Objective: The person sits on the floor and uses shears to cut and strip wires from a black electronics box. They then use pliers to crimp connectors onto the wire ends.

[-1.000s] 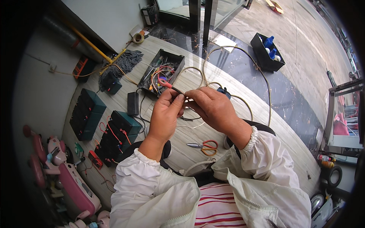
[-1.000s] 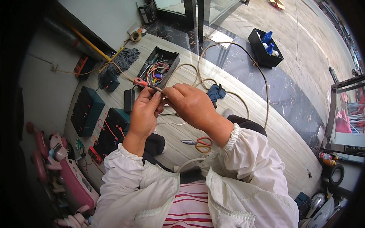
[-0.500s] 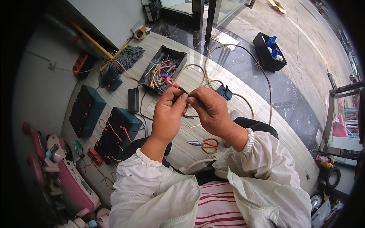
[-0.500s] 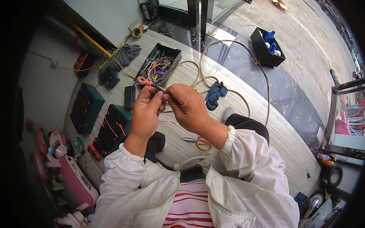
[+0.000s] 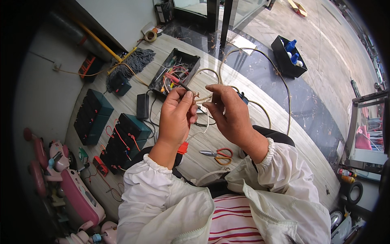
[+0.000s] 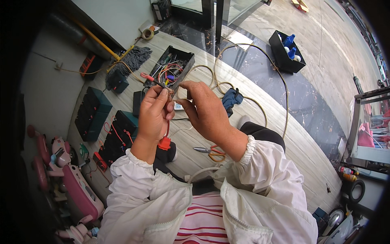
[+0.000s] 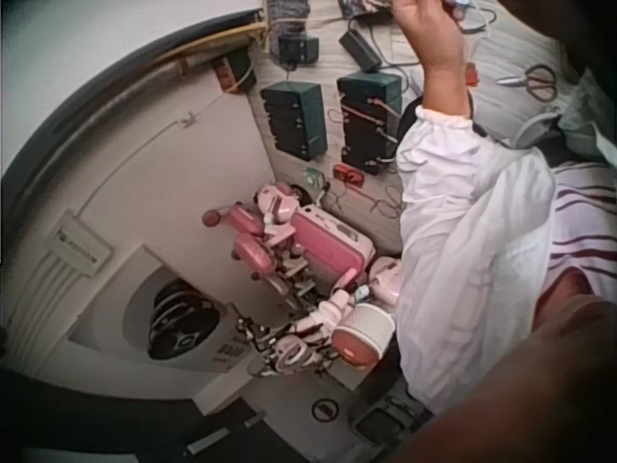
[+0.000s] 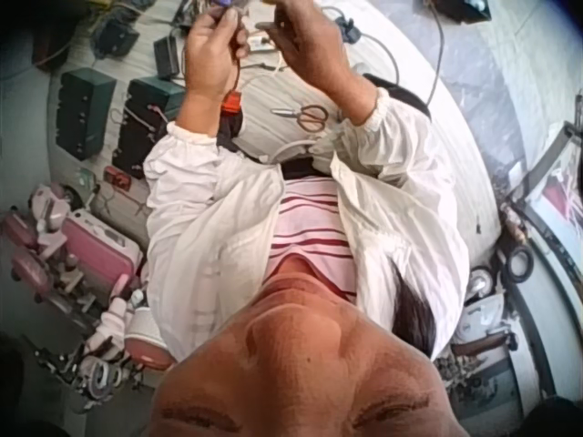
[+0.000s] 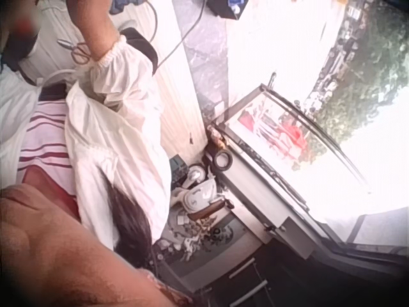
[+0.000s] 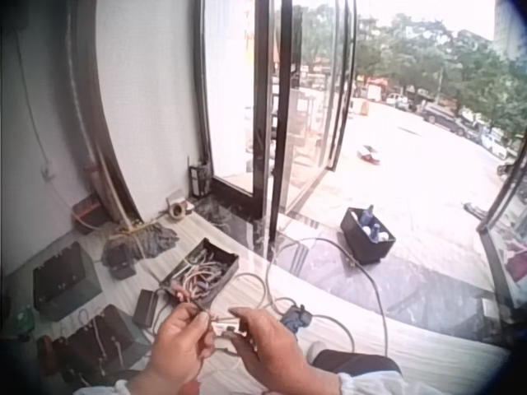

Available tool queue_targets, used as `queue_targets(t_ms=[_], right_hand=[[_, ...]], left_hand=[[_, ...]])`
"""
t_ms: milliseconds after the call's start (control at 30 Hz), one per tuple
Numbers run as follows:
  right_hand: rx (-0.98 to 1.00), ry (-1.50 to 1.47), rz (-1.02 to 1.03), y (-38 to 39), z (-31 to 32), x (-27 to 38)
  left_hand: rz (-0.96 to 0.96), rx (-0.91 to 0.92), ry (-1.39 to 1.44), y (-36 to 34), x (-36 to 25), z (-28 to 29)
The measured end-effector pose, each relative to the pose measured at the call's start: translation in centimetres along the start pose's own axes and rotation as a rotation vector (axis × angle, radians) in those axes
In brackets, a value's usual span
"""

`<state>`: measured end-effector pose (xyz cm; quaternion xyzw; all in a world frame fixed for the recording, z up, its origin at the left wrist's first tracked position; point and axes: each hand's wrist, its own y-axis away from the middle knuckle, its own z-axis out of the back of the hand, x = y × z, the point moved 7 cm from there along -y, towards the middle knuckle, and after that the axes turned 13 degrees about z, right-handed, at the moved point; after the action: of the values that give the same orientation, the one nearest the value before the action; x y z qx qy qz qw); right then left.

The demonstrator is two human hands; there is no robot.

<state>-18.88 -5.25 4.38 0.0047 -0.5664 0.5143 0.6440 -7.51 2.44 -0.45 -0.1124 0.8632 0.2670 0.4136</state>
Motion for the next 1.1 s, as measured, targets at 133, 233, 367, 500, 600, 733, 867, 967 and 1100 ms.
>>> queue_targets(t_ms=[133, 233, 367, 500, 600, 733, 867, 967, 1100], right_hand=[[0.004, 0.247, 0.314, -0.1, 0.2, 0.8], [-0.009, 0.34, 0.411, 0.0, 0.0, 1.2], [-0.004, 0.385, 0.489, -0.4, 0.1, 1.5], [0.028, 0.355, 0.514, -0.9, -0.1, 1.5], [0.067, 0.367, 0.486, -0.7, -0.8, 1.2], [0.046, 0.33, 0.456, -0.6, -1.0, 1.2], [-0.055, 0.025, 0.242, 0.0, -1.9, 0.2], [-0.099, -0.604, -0.294, 1.4, -3.3, -1.9], [-0.084, -1.237, -0.83, 3.5, -5.7, -2.9]], left_hand=[[0.04, 0.036, -0.004, 0.2, 0.4, -1.0], [0.072, 0.052, 0.006, 0.3, 0.9, -1.2], [0.13, 0.115, 0.068, 0.6, 0.7, -1.1], [0.169, 0.122, 0.106, 1.0, 0.5, -1.2], [0.16, 0.11, 0.091, 1.1, 0.4, -0.9], [0.049, 0.1, 0.017, 1.6, -0.2, -1.4], [-0.065, 0.088, -0.047, 1.9, -0.6, -1.6], [-0.18, 0.032, -0.304, 1.6, -0.6, -1.1], [-0.644, -0.028, -0.788, 1.9, -2.1, -2.0]])
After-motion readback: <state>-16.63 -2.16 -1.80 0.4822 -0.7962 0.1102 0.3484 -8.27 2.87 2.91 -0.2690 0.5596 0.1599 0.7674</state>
